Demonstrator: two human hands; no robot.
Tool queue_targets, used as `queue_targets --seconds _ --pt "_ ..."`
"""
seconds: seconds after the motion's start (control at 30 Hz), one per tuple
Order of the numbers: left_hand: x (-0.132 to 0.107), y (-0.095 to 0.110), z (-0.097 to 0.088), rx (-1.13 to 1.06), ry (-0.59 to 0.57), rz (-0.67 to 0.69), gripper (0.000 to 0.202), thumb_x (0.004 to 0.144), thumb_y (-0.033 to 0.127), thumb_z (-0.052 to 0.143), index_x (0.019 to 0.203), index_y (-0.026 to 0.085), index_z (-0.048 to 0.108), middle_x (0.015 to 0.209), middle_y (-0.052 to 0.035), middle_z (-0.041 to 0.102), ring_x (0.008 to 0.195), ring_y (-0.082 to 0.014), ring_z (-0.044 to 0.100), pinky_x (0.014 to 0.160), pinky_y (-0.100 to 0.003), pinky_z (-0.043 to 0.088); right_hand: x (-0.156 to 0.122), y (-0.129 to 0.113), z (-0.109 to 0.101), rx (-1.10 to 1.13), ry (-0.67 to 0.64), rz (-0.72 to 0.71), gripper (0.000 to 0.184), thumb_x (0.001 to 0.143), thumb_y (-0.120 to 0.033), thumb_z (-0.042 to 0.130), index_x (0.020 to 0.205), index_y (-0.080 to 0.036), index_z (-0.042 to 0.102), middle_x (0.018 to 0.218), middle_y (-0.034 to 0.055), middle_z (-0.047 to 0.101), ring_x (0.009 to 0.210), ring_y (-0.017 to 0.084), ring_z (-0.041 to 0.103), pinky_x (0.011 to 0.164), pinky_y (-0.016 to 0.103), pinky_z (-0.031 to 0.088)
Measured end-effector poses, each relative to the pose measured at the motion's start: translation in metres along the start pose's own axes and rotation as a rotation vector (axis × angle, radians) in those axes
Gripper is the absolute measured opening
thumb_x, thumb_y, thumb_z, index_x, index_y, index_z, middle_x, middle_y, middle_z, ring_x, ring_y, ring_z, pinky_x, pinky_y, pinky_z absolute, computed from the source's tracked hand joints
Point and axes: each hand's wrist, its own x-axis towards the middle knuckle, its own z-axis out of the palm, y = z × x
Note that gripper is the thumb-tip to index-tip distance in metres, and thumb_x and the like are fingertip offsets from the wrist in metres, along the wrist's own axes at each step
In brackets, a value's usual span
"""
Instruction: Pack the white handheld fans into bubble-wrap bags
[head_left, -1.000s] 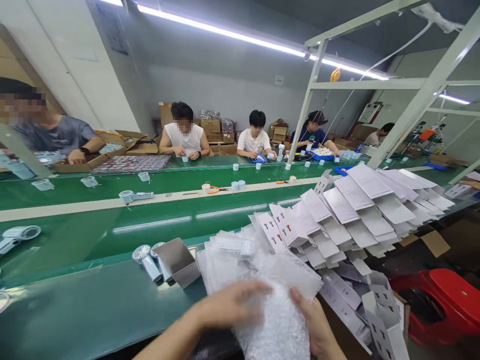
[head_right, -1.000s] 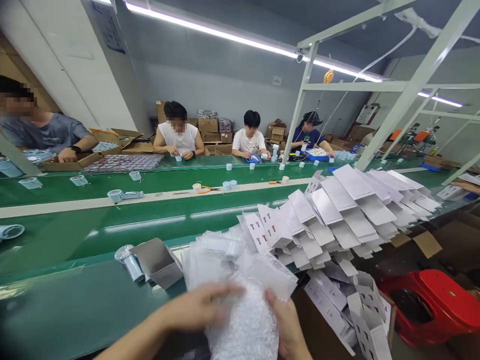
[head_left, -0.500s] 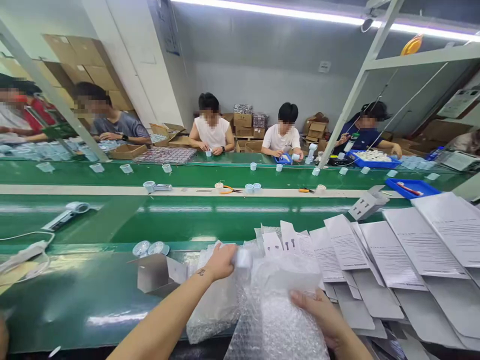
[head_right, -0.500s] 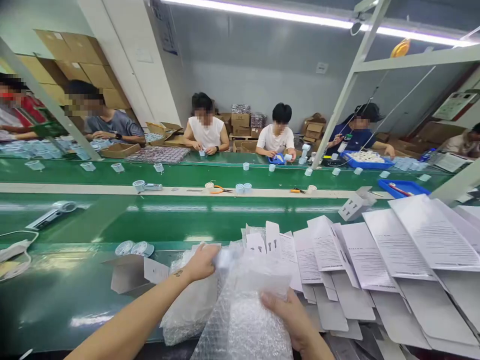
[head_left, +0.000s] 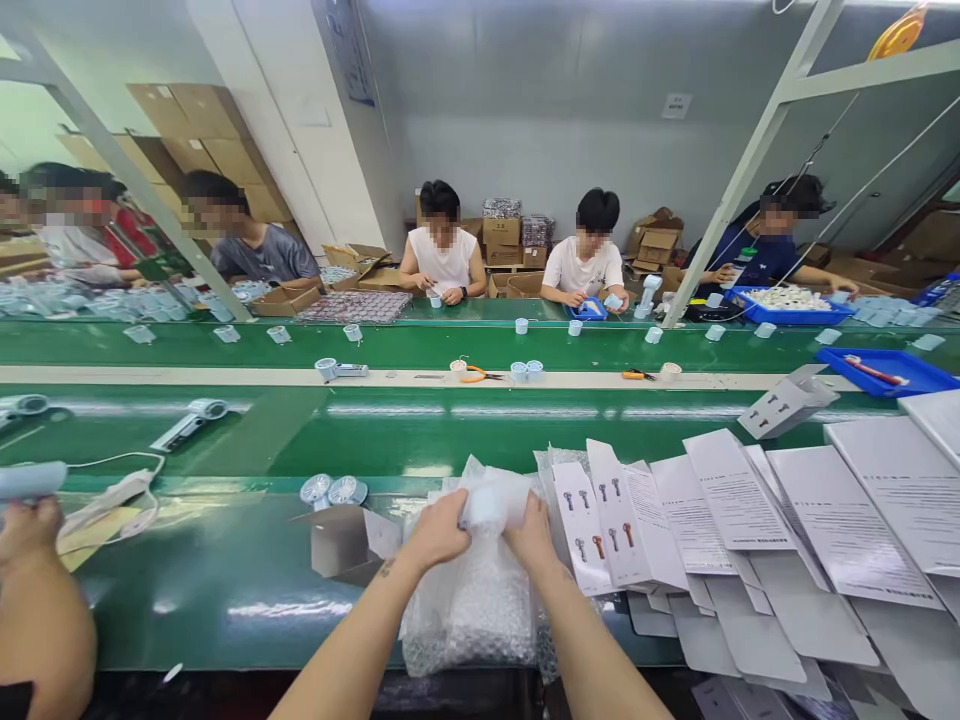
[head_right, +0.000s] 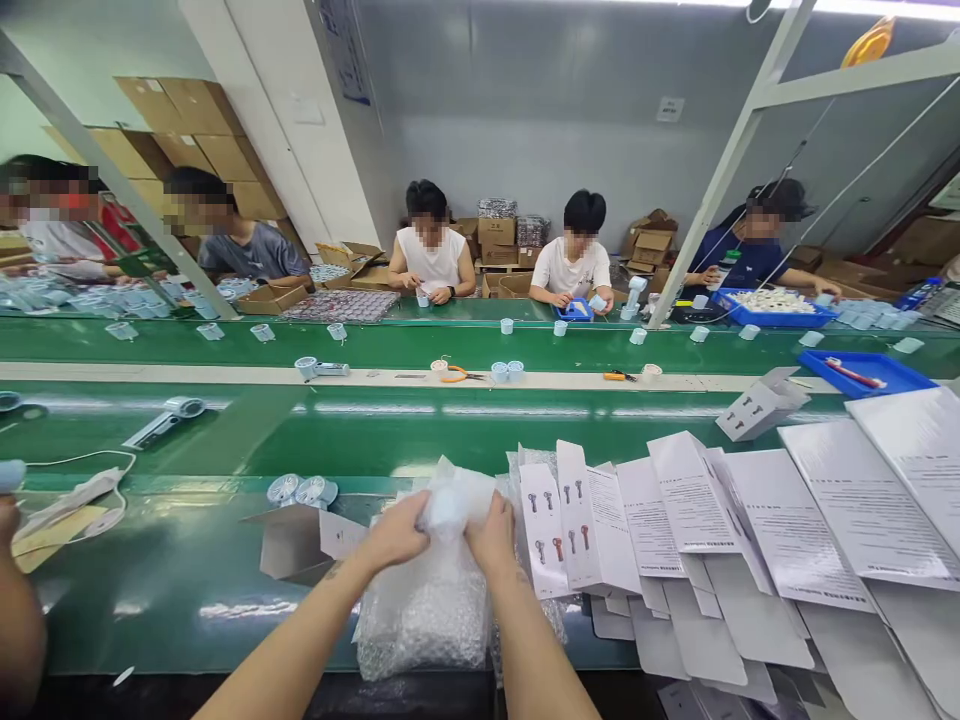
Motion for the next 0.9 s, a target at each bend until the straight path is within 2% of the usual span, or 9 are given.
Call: queue_targets --seconds 0.07,0.17,0.33,0.47,0.63,0.73,0.8,0.83,0.9 --pt "0.000 -0.008 0.025 0.064 -0.043 -0.049 0.049 0.057 0.007 0.053 0.104 0.020 0.059 0.110 -0.0099 0.066 0.111 -0.0315 0.058 0.094 -0.043 0.043 -0.009 0.005 0.001 -0.148 0.121 -0.052 0.076 0.075 -0.011 0.059 0.144 -0.008 0.030 0.150 0.0236 0.031 0.142 0.035 0.027 0.115 0.045 0.023" --pt "-0.002 -0.017 0.041 0.105 -0.073 -0.068 0.063 0.061 0.007 0.051 0.122 0.021 0.053 0.127 -0.0119 0.058 0.125 -0.0311 0.048 0.103 -0.048 0.035 -0.022 0.009 -0.001 -0.330 0.173 -0.065 0.065 0.079 -0.011 0.058 0.140 -0.003 0.036 0.137 0.0284 0.044 0.132 0.040 0.041 0.108 0.049 0.030" --pt "-0.013 -0.023 0.039 0.066 -0.070 -0.095 0.076 0.067 0.007 0.047 0.141 0.022 0.038 0.149 -0.0109 0.042 0.140 -0.0275 0.031 0.113 -0.052 0.022 -0.023 -0.002 -0.011 -0.507 0.141 -0.067 0.027 0.085 -0.007 0.050 0.110 -0.011 0.059 0.101 0.0171 0.067 0.100 0.029 0.065 0.087 0.036 0.045" --pt "-0.022 -0.027 0.044 0.004 -0.040 -0.136 0.066 0.076 0.010 0.042 0.141 0.019 0.039 0.150 -0.0140 0.041 0.140 -0.0288 0.033 0.114 -0.058 0.021 -0.024 -0.024 -0.031 -0.569 0.157 -0.130 0.018 0.087 -0.005 0.047 0.090 -0.014 0.062 0.104 0.0174 0.067 0.090 0.025 0.067 0.075 0.032 0.044" --pt "-0.028 -0.019 0.041 -0.104 0.051 -0.112 0.065 0.073 0.007 0.048 0.137 0.014 0.045 0.149 -0.0197 0.042 0.143 -0.0365 0.027 0.114 -0.064 0.016 -0.038 -0.057 -0.083 -0.497 0.288 -0.202 0.021 0.094 -0.018 0.036 0.101 -0.013 0.055 0.084 0.0142 0.067 0.078 0.025 0.066 0.067 0.032 0.042" --pt "-0.056 -0.002 0.025 -0.202 0.186 -0.062 0.059 0.085 0.016 0.043 0.143 0.018 0.035 0.151 -0.0169 0.039 0.144 -0.0294 0.029 0.115 -0.054 0.025 -0.054 -0.076 -0.103 -0.366 0.323 -0.259 0.024 0.095 -0.032 0.035 0.110 -0.017 0.046 0.083 0.0081 0.067 0.073 0.021 0.065 0.062 0.029 0.044" --pt "-0.092 0.010 0.011 -0.240 0.308 0.025 0.059 0.092 0.031 0.041 0.147 0.022 0.024 0.155 -0.0140 0.032 0.144 -0.0265 0.028 0.115 -0.050 0.030 -0.068 -0.088 -0.098 -0.168 0.272 -0.295 0.033 0.091 -0.045 0.042 0.112 -0.019 0.041 0.075 0.0013 0.065 0.060 0.017 0.061 0.053 0.026 0.044" --pt "-0.113 0.016 0.004 -0.234 0.352 0.109 0.069 0.086 0.038 0.054 0.147 0.025 0.025 0.157 -0.0116 0.029 0.146 -0.0283 0.023 0.116 -0.050 0.027 -0.075 -0.093 -0.091 -0.041 0.229 -0.299 0.038 0.088 -0.050 0.047 0.112 -0.021 0.039 0.069 -0.0026 0.063 0.052 0.015 0.056 0.048 0.024 0.041" --pt "-0.154 0.024 -0.009 -0.084 0.430 0.504 0.072 0.079 0.037 0.067 0.142 0.024 0.036 0.148 -0.0145 0.042 0.141 -0.0368 0.030 0.113 -0.058 0.029 -0.091 -0.100 -0.068 0.200 0.143 -0.267 0.049 0.079 -0.057 0.057 0.109 -0.023 0.038 0.061 -0.0081 0.056 0.042 0.012 0.046 0.040 0.021 0.034"
